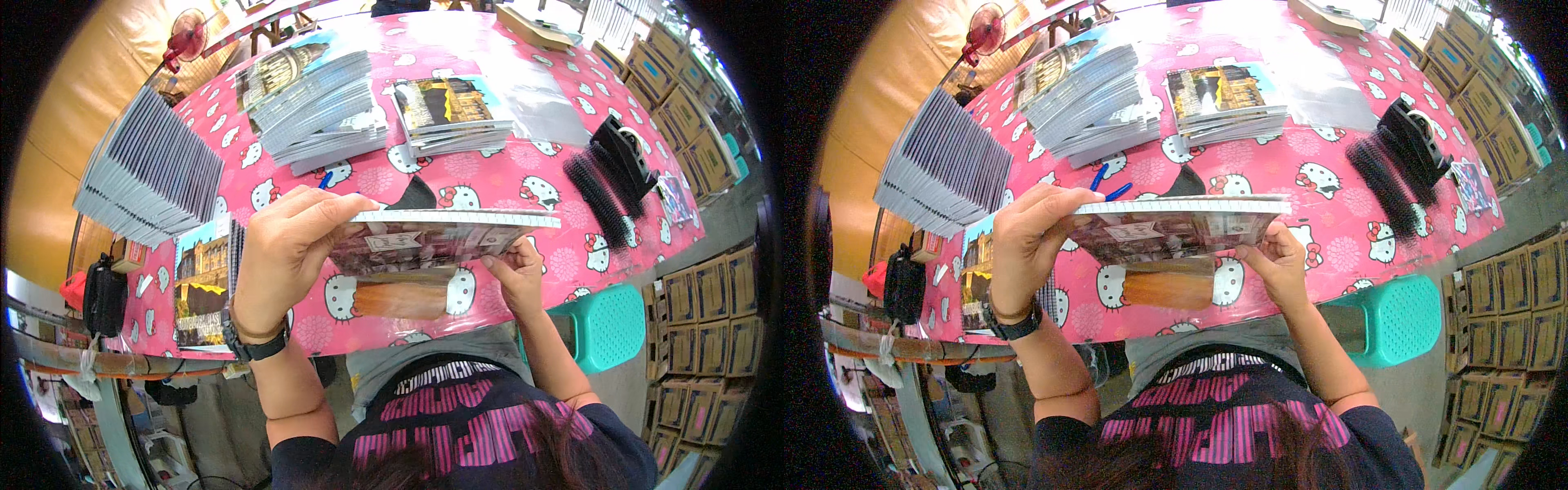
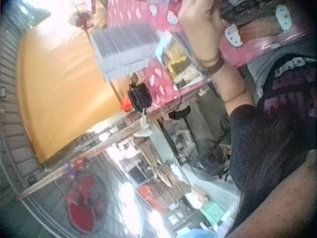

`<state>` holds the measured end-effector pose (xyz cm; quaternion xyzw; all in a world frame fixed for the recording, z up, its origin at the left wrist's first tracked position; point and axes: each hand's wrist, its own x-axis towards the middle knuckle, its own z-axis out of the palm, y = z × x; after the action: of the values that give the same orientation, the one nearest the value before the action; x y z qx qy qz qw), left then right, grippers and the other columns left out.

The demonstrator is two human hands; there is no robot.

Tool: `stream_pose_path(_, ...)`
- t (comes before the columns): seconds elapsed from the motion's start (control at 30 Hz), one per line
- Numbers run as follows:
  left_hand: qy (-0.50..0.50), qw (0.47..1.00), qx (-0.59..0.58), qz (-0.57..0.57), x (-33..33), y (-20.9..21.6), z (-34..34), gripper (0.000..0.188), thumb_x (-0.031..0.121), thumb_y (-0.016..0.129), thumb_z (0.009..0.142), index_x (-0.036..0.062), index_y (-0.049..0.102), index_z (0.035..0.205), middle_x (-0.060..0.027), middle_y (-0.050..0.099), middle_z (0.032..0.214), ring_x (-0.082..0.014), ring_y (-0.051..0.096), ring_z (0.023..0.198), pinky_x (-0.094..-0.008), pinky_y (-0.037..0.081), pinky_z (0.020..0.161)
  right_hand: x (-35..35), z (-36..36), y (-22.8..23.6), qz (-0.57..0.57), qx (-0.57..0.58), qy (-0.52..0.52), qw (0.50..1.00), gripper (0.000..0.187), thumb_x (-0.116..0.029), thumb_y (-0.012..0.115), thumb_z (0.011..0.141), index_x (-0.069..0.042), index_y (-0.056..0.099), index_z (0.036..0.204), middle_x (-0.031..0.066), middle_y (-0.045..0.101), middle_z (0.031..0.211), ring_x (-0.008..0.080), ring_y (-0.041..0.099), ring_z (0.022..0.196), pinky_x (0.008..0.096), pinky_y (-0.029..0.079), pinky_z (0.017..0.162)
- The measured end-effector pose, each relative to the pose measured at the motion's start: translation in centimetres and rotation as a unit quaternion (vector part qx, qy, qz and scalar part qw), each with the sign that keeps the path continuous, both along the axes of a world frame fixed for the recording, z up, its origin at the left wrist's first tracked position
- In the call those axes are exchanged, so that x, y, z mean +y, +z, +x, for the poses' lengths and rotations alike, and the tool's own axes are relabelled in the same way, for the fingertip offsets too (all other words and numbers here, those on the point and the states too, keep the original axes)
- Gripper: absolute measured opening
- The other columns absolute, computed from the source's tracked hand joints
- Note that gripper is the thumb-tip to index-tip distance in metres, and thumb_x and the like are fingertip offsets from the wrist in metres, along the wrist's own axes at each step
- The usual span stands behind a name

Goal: The person manually threads a wire spiral through pre-punched notebook pages and covers, using a handheld tool to help secure the binding before setting the notebook aside.

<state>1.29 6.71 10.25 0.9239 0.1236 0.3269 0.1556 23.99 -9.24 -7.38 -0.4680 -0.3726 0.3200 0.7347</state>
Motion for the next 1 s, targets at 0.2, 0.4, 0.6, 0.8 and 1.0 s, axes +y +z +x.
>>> stream_pose_path(0.2,-0.004,0.998,0.046,0.042,-1.1,1.9,-0.2,0.025,0.003,0.065,0.072,0.007,0.068,0.096,-0.0075,0.066,0.081,-0.025,0.061,0.07,-0.0334,0.047,0.06,0.7,-0.7,0.2,0.016,-0.014,0.036,0.999,0.013,-0.002,0.064,0.084,0.0,0.063,0.097,0.004,0.063,0.088,0.0132,0.06,0.082,0.0281,0.05,0.07)
stream_pose_path(0.4,-0.01,0.994,0.106,0.014,-0.3,-0.7,-0.1,0.024,0.004,0.065,0.07,0.0076,0.068,0.094,-0.0078,0.065,0.079,-0.0258,0.06,0.071,-0.0355,0.048,0.062,0.8,1.5,-1.5,-0.068,-0.366,0.072,0.926,0.024,-0.004,0.069,0.075,-0.003,0.065,0.099,0.0084,0.065,0.091,0.0228,0.062,0.08,0.0311,0.05,0.073)
stream_pose_path(0.6,0.085,0.979,0.12,-0.14,1.7,-8.4,-2.7,0.028,0.006,0.066,0.075,0.0104,0.067,0.103,-0.0084,0.065,0.089,-0.0261,0.06,0.085,-0.0375,0.047,0.077,-0.7,17.6,-2.5,-0.205,-0.523,-0.306,0.769,0.027,-0.013,0.068,0.076,-0.005,0.065,0.102,0.0144,0.064,0.102,0.0293,0.058,0.096,0.0386,0.046,0.084)
stream_pose_path(0.8,0.214,0.976,0.023,-0.002,-2.9,-9.5,1.4,0.069,0.033,0.075,0.07,0.0145,0.05,0.132,-0.0077,0.05,0.133,-0.0273,0.042,0.127,-0.0617,0.005,0.108,-1.7,24.4,-4.6,-0.36,-0.604,-0.294,0.648,0.035,-0.02,0.071,0.076,-0.01,0.062,0.108,0.0104,0.059,0.102,0.0312,0.053,0.1,0.0419,0.046,0.083)
stream_pose_path(1.0,0.201,0.979,0.04,0.002,-7.6,-10.9,8.5,0.067,0.048,0.075,0.066,0.0144,0.057,0.122,-0.0036,0.057,0.105,-0.0233,0.05,0.112,-0.0626,-0.004,0.106,-0.6,24.9,-4.0,-0.4,-0.639,-0.323,0.572,0.039,-0.019,0.071,0.077,-0.01,0.059,0.113,0.0103,0.058,0.103,0.0301,0.053,0.099,0.0417,0.047,0.082)
